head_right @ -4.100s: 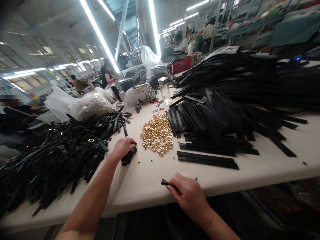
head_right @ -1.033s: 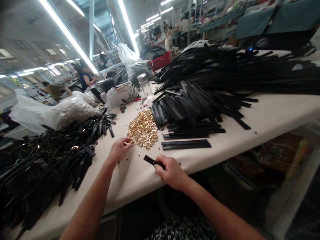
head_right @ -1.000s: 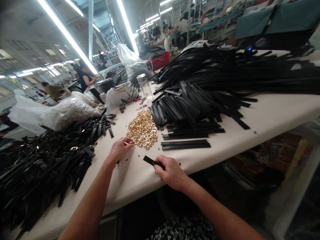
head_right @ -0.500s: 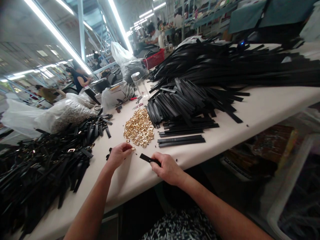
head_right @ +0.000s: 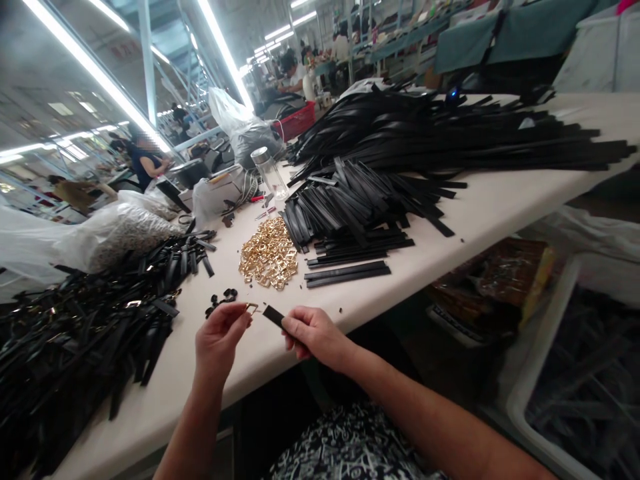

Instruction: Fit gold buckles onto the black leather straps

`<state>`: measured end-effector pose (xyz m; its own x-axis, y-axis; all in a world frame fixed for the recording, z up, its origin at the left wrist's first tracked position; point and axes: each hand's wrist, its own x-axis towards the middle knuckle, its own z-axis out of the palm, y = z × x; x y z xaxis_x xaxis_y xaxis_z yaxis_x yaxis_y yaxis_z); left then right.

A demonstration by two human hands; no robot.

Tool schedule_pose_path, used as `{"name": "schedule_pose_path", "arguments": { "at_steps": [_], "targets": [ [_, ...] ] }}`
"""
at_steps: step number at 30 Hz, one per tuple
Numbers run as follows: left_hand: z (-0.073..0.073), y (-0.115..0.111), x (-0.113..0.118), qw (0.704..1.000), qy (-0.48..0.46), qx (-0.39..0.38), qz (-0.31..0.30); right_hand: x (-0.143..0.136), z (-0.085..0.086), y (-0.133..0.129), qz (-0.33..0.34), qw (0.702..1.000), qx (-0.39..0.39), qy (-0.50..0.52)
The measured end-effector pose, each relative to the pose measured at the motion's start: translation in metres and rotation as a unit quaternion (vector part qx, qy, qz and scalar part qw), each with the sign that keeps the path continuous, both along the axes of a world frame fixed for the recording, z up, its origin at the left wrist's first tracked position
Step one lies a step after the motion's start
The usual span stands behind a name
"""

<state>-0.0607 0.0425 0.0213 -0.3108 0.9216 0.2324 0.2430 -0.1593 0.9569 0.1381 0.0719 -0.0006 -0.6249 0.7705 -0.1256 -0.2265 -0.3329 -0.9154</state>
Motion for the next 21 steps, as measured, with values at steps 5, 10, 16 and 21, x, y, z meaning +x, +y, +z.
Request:
{"name": "schedule_pose_path", "arguments": {
  "at_steps": [5, 10, 16, 21],
  "targets": [
    [0.01, -0.012, 0.019, 0.998, -0.028, 0.046, -0.012, -0.011, 0.01, -0.017, 0.079, 0.981, -0.138, 0.112],
    [0.005, -0.018, 0.027, 0.993, -0.048, 0.104, -0.006, -0.017, 0.009, -0.022, 0.116, 0.949, -0.223, 0.191],
    [-0.004, -0.019, 0.031, 0.982, -0.098, 0.161, -0.015, -0.017, 0.006, -0.027, 0.155, 0.906, -0.3, 0.257],
    [0.001, -0.021, 0.032, 0.981, -0.057, 0.183, -0.008, -0.019, 0.008, -0.03, 0.172, 0.891, -0.307, 0.287]
  ]
}}
